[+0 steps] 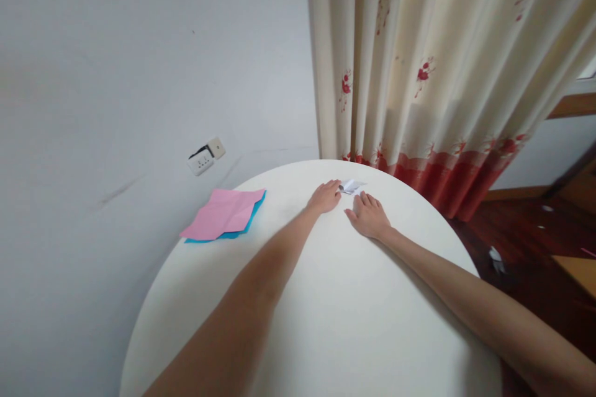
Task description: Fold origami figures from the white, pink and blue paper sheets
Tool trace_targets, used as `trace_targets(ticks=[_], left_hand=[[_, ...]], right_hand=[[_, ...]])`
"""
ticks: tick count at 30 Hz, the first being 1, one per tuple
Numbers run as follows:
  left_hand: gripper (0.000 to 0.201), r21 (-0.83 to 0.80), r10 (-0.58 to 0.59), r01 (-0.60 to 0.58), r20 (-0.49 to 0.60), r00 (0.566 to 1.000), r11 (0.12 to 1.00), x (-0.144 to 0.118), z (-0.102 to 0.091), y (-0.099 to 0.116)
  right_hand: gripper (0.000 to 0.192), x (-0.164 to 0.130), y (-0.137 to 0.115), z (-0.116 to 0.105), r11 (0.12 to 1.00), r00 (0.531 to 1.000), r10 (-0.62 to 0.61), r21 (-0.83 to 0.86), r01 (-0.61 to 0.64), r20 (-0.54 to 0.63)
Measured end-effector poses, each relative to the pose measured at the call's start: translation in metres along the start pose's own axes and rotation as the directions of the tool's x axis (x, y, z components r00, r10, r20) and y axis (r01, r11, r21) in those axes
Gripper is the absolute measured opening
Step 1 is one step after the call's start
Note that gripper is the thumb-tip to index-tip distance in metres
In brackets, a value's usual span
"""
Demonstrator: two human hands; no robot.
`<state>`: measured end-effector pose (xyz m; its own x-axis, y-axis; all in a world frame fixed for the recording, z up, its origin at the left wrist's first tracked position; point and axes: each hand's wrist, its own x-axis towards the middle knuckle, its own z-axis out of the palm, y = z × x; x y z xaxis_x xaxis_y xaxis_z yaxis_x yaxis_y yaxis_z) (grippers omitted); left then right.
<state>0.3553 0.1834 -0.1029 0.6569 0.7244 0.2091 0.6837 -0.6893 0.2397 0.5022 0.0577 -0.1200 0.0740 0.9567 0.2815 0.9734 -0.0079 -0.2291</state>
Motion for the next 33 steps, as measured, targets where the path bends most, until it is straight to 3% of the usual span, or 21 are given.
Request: trace_targets(ticks=[6, 11, 22, 33], left_hand=[[0.058, -0.095, 0.127, -0.137, -0.101, 0.987, 0.986, 0.004, -0.005, 0.0], [0.062, -0.163, 0.014, -0.031, -0.106, 0.994, 0.986, 0.006, -0.004, 0.002], [0.041, -0.216, -0.099, 0.072, -0.116, 0.988, 0.974, 0.022, -0.002, -0.003], [0.045, -0.328, -0.113, 0.067, -0.121, 0.986, 0.942, 0.034, 0.006, -0.015]], right_hand=[[0.061, 0.001, -0.001, -0.002, 1.0, 1.0, -0.02, 0.0, 0.02, -0.013], [0.064, 0.005, -0.001, -0.003, 0.998, 0.997, -0.069, 0.011, 0.069, 0.028], [0.065, 0.005, -0.007, -0.006, 0.992, 0.989, -0.125, -0.007, 0.126, 0.074], [0.049, 0.001, -0.015, -0.012, 0.986, 0.986, -0.164, -0.003, 0.164, 0.017]])
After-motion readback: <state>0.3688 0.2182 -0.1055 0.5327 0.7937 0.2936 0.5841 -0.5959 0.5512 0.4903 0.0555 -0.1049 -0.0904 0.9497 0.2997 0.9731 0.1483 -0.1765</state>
